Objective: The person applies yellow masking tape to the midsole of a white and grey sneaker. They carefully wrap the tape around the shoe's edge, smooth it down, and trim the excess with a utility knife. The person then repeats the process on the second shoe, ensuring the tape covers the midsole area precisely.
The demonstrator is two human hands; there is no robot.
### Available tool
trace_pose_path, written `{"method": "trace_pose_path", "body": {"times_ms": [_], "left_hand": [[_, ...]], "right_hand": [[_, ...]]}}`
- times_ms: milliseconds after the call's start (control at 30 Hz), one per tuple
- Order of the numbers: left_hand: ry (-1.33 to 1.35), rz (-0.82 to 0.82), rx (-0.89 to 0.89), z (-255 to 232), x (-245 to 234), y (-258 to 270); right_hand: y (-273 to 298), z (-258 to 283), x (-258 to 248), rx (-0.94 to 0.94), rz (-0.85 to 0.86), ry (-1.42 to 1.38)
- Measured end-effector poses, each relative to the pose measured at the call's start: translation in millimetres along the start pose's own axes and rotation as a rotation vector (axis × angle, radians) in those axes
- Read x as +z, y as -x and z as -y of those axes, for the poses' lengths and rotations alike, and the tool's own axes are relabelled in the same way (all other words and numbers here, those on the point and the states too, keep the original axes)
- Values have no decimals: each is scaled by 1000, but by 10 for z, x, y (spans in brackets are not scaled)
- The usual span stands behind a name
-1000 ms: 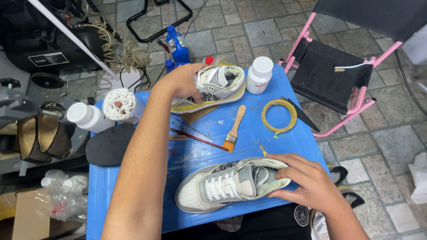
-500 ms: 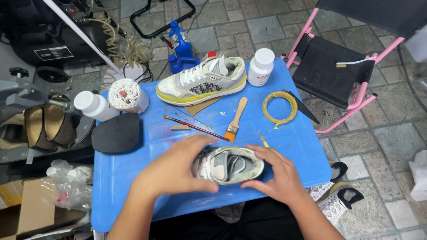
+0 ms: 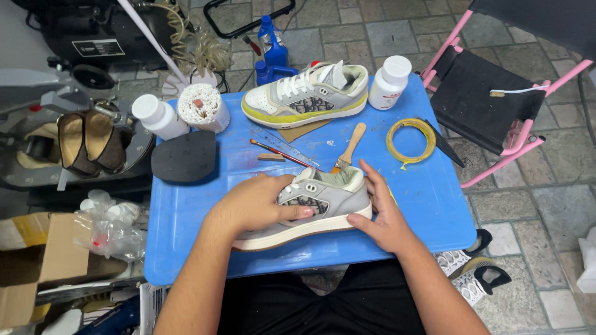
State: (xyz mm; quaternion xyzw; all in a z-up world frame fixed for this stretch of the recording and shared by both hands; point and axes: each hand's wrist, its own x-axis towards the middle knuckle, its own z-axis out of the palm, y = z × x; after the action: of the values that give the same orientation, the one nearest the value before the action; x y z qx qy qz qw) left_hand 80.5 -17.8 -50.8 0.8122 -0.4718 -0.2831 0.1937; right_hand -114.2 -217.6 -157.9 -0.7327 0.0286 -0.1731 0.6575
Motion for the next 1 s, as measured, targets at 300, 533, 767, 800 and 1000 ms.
{"method": "trace_pose_path", "body": {"times_ms": [300,533,767,800,1000], "left_hand": [[-122,-517,183,-242,273,131],[-110,-312,-139,-452,211,176],[-161,-371,-58,-382,218,108],[-167,-355,-74,-377,207,91],[-142,-200,-185,-390,122,38]], "right_hand": [[5,-53,52,36,-73,13],[3,25,89,0,-99,105],[26,157,-307,-46,-365,316],[-22,182,-406,-11,-435,469],[-221,272,-669,-100,-423,1074]]}}
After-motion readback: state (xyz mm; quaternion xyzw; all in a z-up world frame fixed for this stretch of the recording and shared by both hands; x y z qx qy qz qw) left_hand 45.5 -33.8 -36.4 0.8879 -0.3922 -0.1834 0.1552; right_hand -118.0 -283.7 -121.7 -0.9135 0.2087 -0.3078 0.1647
